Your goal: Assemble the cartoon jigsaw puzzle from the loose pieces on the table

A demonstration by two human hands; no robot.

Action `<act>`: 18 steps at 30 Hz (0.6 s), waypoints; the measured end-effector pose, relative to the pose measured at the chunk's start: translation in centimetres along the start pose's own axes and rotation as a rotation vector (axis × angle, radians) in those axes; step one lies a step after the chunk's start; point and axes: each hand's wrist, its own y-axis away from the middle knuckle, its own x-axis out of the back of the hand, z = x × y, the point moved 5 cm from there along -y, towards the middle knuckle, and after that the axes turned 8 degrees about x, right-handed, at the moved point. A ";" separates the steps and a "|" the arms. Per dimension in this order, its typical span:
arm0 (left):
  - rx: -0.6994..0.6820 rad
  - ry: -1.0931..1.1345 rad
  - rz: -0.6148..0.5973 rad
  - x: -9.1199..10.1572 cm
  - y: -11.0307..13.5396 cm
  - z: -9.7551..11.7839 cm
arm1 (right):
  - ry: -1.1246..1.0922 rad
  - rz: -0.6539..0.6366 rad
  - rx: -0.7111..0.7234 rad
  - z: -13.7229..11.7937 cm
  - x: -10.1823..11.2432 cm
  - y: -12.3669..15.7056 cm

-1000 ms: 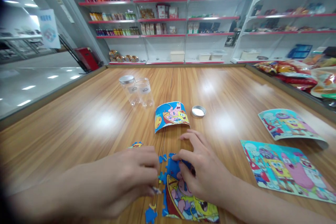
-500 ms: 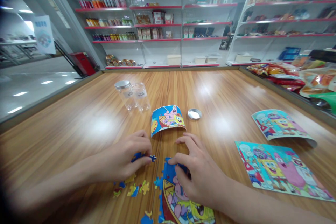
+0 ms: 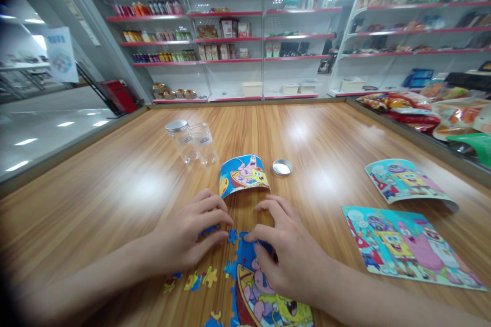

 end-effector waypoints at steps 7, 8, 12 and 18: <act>-0.013 0.000 -0.048 -0.9 0.0 0.0 | 0.003 -0.008 -0.006 0.1 -0.1 0.0; -0.006 0.005 -0.048 -0.9 0.1 -0.1 | 0.002 -0.010 -0.007 0.1 -0.1 0.0; -0.021 0.029 -0.047 -0.9 0.2 -0.1 | 0.000 -0.004 -0.007 0.0 -0.1 -0.1; -0.025 0.076 0.016 -0.8 0.3 0.0 | 0.000 -0.002 0.002 0.1 -0.1 -0.1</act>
